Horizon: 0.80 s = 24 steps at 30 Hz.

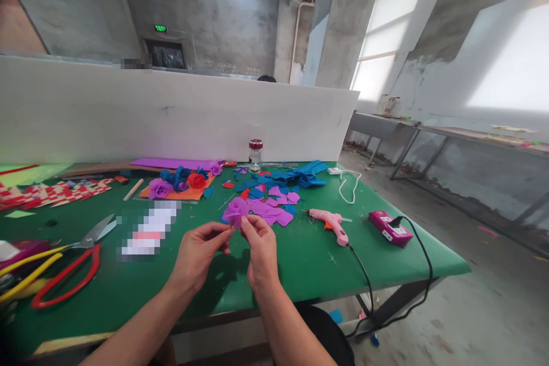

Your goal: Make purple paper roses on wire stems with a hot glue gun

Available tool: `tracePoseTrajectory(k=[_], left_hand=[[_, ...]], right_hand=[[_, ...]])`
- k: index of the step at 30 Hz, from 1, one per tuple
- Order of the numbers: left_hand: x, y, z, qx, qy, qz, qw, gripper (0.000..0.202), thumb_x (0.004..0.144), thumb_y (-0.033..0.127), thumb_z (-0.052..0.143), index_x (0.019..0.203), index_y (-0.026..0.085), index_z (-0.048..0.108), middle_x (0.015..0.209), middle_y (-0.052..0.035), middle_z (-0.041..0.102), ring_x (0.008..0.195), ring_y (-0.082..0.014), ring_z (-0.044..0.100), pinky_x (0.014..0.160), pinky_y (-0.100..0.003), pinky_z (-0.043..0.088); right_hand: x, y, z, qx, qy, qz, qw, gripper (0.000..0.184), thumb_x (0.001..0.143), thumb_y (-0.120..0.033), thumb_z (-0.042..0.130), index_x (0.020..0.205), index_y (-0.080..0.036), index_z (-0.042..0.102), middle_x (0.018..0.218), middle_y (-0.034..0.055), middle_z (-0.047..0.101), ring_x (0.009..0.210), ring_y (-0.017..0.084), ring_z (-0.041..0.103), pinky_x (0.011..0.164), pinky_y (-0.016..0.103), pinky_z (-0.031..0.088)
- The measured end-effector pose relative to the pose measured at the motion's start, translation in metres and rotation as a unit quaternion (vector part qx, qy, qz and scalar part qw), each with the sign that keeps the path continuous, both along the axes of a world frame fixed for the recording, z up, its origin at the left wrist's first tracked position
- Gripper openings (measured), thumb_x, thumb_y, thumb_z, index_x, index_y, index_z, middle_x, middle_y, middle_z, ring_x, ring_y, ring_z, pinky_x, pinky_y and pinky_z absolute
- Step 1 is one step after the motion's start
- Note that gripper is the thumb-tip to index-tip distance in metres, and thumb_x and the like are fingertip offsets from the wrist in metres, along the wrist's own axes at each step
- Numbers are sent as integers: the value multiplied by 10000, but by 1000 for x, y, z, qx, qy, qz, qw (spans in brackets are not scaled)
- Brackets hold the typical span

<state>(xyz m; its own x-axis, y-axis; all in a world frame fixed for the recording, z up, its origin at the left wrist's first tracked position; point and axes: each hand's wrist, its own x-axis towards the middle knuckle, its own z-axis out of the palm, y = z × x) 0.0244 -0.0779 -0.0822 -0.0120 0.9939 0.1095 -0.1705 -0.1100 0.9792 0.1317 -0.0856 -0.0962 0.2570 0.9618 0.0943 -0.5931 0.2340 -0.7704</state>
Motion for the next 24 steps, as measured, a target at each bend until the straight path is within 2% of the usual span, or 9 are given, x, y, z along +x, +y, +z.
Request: tracePoseTrajectory(k=[3, 5, 9, 13, 17, 24], left_hand=[[-3, 2, -2, 28, 15, 11, 999, 142, 629, 284, 779, 662, 163, 711, 524, 29, 599, 456, -101, 539, 476, -215, 465], [-6, 3, -3, 72, 48, 26, 996, 107, 672, 273, 750, 669, 173, 711, 534, 31, 597, 468, -101, 548, 497, -213, 459], [-13, 5, -4, 181, 128, 51, 974, 59, 735, 249, 700, 716, 199, 725, 651, 20, 628, 514, -100, 564, 509, -209, 451], [-17, 3, -6, 242, 163, 57, 955, 73, 780, 252, 663, 745, 220, 719, 746, 6, 657, 588, -115, 580, 558, -216, 470], [-16, 1, -5, 234, 172, 55, 955, 77, 783, 248, 659, 750, 221, 722, 724, 6, 657, 590, -120, 579, 563, -215, 466], [-13, 3, -1, 142, 112, 29, 983, 100, 731, 285, 701, 732, 190, 732, 558, 25, 607, 509, -117, 555, 522, -217, 446]], right_hand=[[-2, -2, -1, 10, 9, 8, 1000, 161, 684, -303, 788, 760, -194, 698, 761, -12, 679, 731, 127, 588, 760, 267, 445], [-2, -2, -2, 19, 14, 5, 1000, 163, 681, -294, 798, 782, -201, 712, 783, -12, 696, 752, 125, 595, 772, 259, 443], [-1, -1, -4, 33, 12, -7, 999, 152, 677, -293, 808, 784, -208, 741, 785, -10, 715, 775, 129, 600, 797, 256, 442], [2, 1, -2, 39, 10, -3, 999, 145, 675, -296, 810, 775, -208, 751, 782, -9, 714, 775, 131, 592, 801, 260, 441], [2, 1, 0, 36, 12, 2, 999, 149, 667, -303, 814, 757, -204, 748, 762, -10, 702, 755, 127, 582, 782, 256, 440], [3, 2, -2, 23, 13, 1, 1000, 164, 647, -312, 823, 738, -205, 739, 731, -17, 684, 733, 122, 579, 774, 257, 437]])
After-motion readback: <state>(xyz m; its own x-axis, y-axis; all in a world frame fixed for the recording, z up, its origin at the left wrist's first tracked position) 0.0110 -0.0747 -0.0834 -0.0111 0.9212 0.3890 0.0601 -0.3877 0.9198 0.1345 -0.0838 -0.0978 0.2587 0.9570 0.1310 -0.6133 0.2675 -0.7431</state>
